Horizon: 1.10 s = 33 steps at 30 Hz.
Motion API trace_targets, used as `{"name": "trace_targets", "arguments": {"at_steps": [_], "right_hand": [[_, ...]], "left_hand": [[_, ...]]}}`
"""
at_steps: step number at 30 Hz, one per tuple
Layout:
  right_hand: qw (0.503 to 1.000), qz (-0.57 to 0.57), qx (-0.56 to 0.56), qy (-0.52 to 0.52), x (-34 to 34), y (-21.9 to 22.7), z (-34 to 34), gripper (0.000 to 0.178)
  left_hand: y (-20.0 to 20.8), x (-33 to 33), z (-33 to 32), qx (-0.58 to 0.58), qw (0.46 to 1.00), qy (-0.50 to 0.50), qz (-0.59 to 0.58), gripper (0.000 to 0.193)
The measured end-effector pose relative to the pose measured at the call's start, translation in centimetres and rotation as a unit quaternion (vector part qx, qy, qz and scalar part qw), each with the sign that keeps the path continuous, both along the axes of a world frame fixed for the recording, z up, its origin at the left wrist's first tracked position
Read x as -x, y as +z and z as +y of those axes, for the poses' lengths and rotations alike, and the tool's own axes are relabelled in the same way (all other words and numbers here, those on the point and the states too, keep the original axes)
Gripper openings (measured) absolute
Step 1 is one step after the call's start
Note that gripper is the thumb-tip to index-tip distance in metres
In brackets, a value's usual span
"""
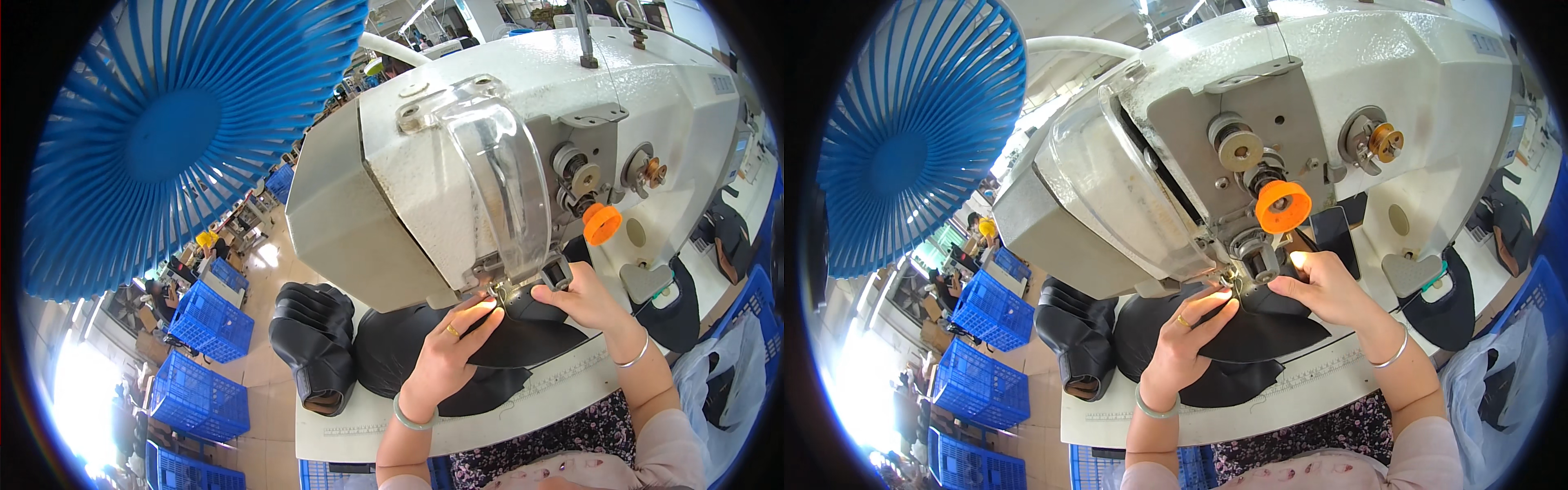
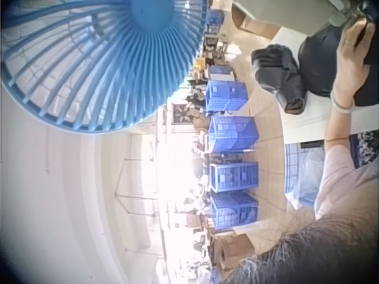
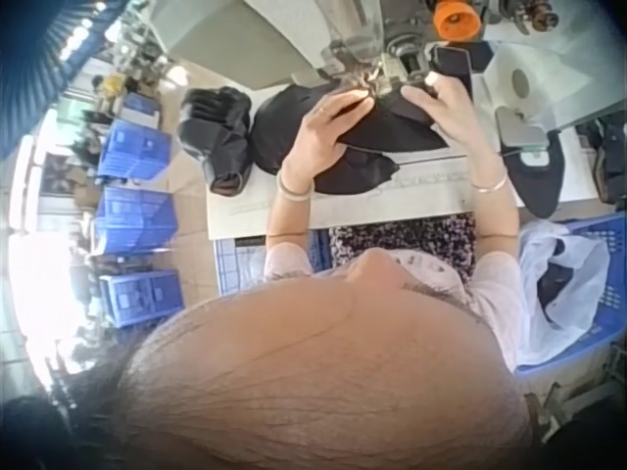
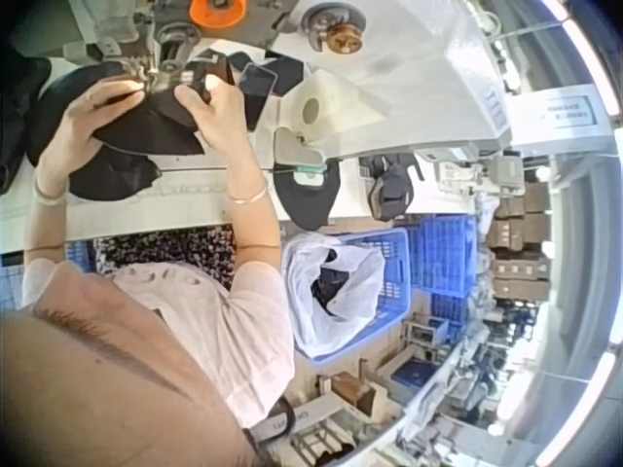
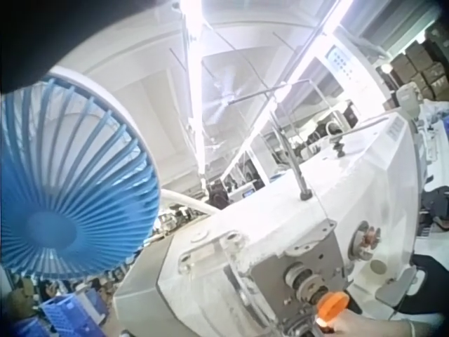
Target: The recorder is using an industrial sewing machine to stitch together components of black leather shoe uppers.
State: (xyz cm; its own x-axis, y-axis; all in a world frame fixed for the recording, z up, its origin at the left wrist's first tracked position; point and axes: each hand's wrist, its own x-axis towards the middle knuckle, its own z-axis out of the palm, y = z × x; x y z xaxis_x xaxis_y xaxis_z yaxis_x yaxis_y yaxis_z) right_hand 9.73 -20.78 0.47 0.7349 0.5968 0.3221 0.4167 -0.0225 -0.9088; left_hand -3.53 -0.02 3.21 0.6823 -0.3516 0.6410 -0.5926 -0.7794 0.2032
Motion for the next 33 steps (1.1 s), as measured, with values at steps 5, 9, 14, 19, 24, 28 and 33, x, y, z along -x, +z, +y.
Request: {"name": "trace_targets", "arguments": {"at_steps": [5, 9, 14, 19, 24, 28, 33], "right_hand": [[0.999, -0.024, -0.031, -0.019, 0.2, -0.3, 0.7, 0.042], [0.996, -0.051, -0.007, -0.079, 0.7, -0.3, 1.1, 0.041], [0.994, -0.062, -0.042, -0.074, 0.8, -0.3, 1.5, 0.040], [0.993, -0.068, -0.051, -0.082, 1.0, -0.5, 1.6, 0.039], [0.987, -0.114, -0.038, -0.111, 1.1, -0.5, 1.7, 0.035], [0.986, -0.112, -0.063, -0.110, 1.0, -0.6, 2.0, 0.033], [0.980, -0.126, -0.082, -0.131, 0.8, -0.7, 2.3, 0.032]], "left_hand": [[-0.4, -0.1, 0.2, 0.014, 1.000, -0.004, -0.001, 0.067], [-0.6, -0.6, 0.5, 0.066, 0.997, -0.031, 0.012, 0.068], [-0.4, -0.3, 0.0, 0.044, 0.999, -0.014, 0.003, 0.068], [0.2, 0.1, -0.5, 0.001, 1.000, 0.010, -0.009, 0.067], [0.4, 0.1, -0.4, -0.027, 1.000, 0.015, -0.007, 0.068], [0.3, 0.0, -0.3, -0.026, 0.999, 0.018, -0.019, 0.069], [0.1, -0.2, 0.0, 0.007, 0.999, 0.035, 0.022, 0.068]]}}
